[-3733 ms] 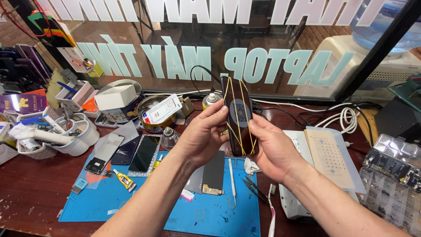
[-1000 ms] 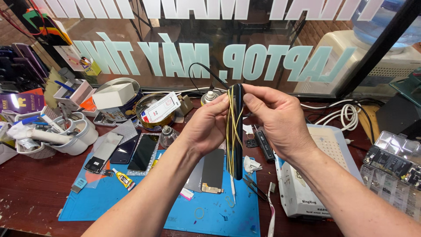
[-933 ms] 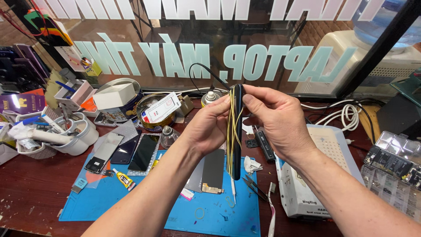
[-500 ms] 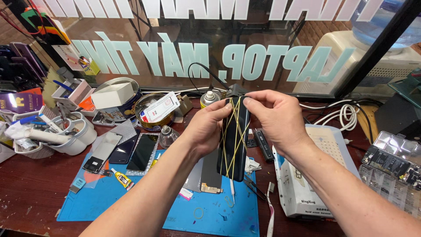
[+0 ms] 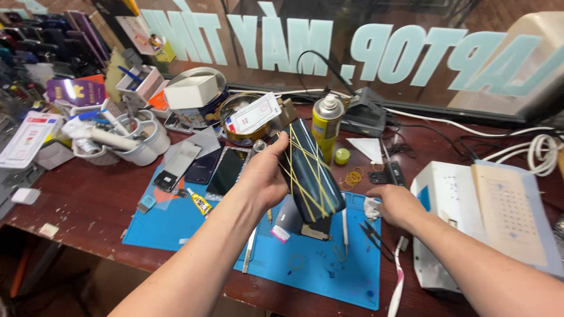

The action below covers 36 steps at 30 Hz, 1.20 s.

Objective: The person secures a smartphone with rubber bands, wipes the screen with a cloth, and applies adhesive to the edges of a disassembled phone frame. The person then handles a battery and other internal components on a cluttered workbench.

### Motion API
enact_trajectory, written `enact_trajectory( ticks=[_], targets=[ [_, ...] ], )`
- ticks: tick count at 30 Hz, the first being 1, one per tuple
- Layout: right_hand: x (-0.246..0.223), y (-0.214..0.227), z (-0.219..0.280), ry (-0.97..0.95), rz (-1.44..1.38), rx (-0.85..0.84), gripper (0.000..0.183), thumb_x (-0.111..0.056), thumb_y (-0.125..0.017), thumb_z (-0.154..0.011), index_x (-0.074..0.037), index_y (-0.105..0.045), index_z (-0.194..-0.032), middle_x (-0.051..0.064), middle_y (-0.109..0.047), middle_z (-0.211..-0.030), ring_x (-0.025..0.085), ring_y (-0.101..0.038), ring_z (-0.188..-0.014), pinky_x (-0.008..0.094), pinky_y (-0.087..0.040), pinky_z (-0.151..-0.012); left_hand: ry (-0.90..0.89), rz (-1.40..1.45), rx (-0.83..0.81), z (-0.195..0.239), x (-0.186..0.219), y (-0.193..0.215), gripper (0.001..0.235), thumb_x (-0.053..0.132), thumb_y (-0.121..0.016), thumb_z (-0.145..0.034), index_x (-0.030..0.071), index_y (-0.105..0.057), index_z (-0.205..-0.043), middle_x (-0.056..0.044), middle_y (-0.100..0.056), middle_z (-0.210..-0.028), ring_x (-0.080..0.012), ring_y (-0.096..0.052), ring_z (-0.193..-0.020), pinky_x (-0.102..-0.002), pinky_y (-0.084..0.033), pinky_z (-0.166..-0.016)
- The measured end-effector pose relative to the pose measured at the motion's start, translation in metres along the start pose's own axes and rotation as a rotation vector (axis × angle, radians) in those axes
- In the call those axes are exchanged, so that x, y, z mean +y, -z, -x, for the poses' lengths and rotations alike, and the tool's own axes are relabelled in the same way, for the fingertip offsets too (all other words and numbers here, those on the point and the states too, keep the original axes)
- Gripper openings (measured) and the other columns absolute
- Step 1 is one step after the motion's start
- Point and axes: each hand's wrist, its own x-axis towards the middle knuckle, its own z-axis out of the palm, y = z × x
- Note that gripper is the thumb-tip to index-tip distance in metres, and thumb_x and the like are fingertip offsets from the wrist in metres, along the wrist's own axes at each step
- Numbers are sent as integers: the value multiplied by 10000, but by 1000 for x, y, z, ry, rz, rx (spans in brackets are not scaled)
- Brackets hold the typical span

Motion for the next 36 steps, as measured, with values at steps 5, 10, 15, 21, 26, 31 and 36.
enact_trajectory(
  ticks=[5,10,15,21,26,31,36],
  targets=[
    [4,-35,-1,26,116,91,417,-41,-681,-761,-174,-773,-1146,152,-720,-1137,354,-688,-1066,456,-549,-933,-77,157,4,4,25,41,293,294,-544,-1054,46,-634,-1182,-104,-726,-1104,-239,-718,-999,-424,-593,-947],
    [2,-37,-8,-137,117,-27,235,-208,-699,-899,-150,-785,-1111,157,-787,-1036,330,-739,-1023,427,-566,-964,-65,166,17,0,39,63,302,297,-540,-1050,46,-632,-1191,-105,-730,-1105,-231,-721,-989,-425,-594,-934],
    [-15,-1,-15,-245,-37,245,225,-262,-759,-890,-73,-810,-1001,172,-775,-952,347,-737,-901,442,-575,-857,23,217,19,-11,52,73,267,301,-573,-1020,74,-669,-1123,-79,-741,-1039,-225,-724,-926,-432,-602,-878],
    [-92,89,-51,-7,-753,501,249,-54,-698,-940,-57,-710,-1188,120,-763,-911,152,-722,-722,285,-583,-620,163,194,-31,-21,70,64,169,193,-668,-982,40,-710,-1042,-110,-763,-975,-243,-747,-878,-436,-620,-864],
    [-158,118,-70,255,-526,630,128,-71,-712,-946,-23,-747,-1060,70,-739,-1009,171,-753,-790,291,-607,-681,168,126,-162,-11,77,49,196,236,-717,-926,60,-702,-1012,-104,-748,-921,-254,-740,-815,-473,-631,-795],
    [-170,117,-85,478,3,790,130,-72,-749,-895,-61,-781,-1021,113,-743,-1021,303,-715,-914,382,-573,-829,96,79,-358,10,87,41,212,247,-738,-950,65,-713,-1054,-91,-751,-936,-211,-737,-833,-404,-628,-797],
    [-160,112,-96,496,21,810,119,-80,-748,-883,-75,-785,-996,116,-721,-964,320,-702,-887,405,-566,-811,-7,10,-467,37,98,19,235,261,-738,-975,75,-695,-1113,-58,-742,-958,-175,-733,-850,-369,-627,-797]
  ],
)
